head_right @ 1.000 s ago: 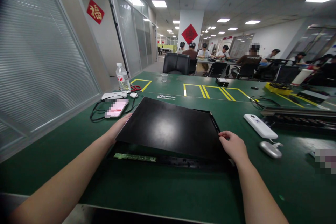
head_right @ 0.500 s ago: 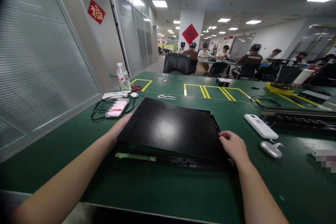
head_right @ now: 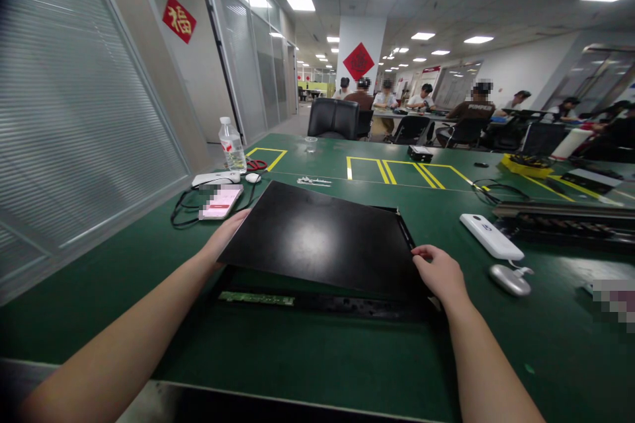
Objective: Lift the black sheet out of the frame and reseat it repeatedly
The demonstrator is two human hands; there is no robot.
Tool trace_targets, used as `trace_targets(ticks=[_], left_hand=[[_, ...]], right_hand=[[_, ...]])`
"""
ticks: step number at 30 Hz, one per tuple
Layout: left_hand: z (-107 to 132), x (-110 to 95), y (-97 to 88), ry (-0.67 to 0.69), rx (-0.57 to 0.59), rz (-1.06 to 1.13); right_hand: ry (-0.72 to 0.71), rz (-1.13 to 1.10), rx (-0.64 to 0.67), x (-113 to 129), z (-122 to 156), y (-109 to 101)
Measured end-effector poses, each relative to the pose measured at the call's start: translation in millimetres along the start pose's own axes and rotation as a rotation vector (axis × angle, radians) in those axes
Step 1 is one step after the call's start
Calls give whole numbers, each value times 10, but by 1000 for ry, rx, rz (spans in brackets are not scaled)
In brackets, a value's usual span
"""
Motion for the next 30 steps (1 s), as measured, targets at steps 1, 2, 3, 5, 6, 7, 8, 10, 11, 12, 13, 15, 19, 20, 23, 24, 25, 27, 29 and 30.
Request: trace_targets(ticks=[1, 2, 3, 5, 6, 7, 8, 10, 11, 12, 13, 15, 19, 20, 23, 24, 25, 27, 29, 30], left_hand=[[6, -9, -1, 6, -5, 9], [10, -18, -4, 15, -13, 12], [11, -29, -11, 33, -26, 8], [8, -49, -25, 77, -60, 3], [5, -53, -28, 82, -77, 19], [4, -52, -27, 72, -88, 44], [5, -47, -19, 47, -88, 82], [16, -35, 11, -14, -56, 163], [26, -35, 26, -31, -36, 189], [39, -40, 39, -34, -17, 201], [53, -47, 47, -30, -3, 206], [82, -67, 51, -10, 3, 191], [124, -105, 57, -6, 3, 181], [129, -115, 61, -5, 5, 185], [140, -139, 75, 11, 15, 193], [141, -142, 78, 18, 18, 197], [142, -144, 80, 27, 20, 202], [143, -145, 79, 47, 18, 214], [143, -147, 76, 64, 12, 216], [144, -150, 74, 72, 11, 212]], right_hand=[[0, -3, 6, 4, 5, 0], [2, -7, 11, 9, 10, -1], [3, -11, 15, 14, 13, -2], [5, -19, 15, 24, 19, -4], [2, -22, 10, 29, 21, -5], [-2, -25, 4, 33, 22, -6], [-4, -26, 0, 35, 22, -5], [-8, -30, 3, 35, 18, 2], [-12, -30, 7, 34, 16, 7], [-16, -30, 13, 32, 13, 12], [-19, -28, 17, 31, 10, 16], [-18, -26, 20, 27, 6, 20], [2, -53, 34, 29, 10, 21], [8, -62, 38, 29, 11, 22], [27, -94, 37, 22, 6, 34], [28, -104, 38, 18, 0, 42], [30, -112, 41, 12, -8, 52], [30, -122, 52, 3, -26, 73], [46, -135, 55, -4, -43, 87], [60, -147, 51, -4, -47, 88]])
Point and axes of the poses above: each hand's wrist, its own z-axis away from the middle knuckle, its own y-axis out of the palm, x = y × z, the point moved 3 cm from there along -z, towards the middle knuckle, and after that the axes turned 13 degrees about y, right-handed, at the moved point
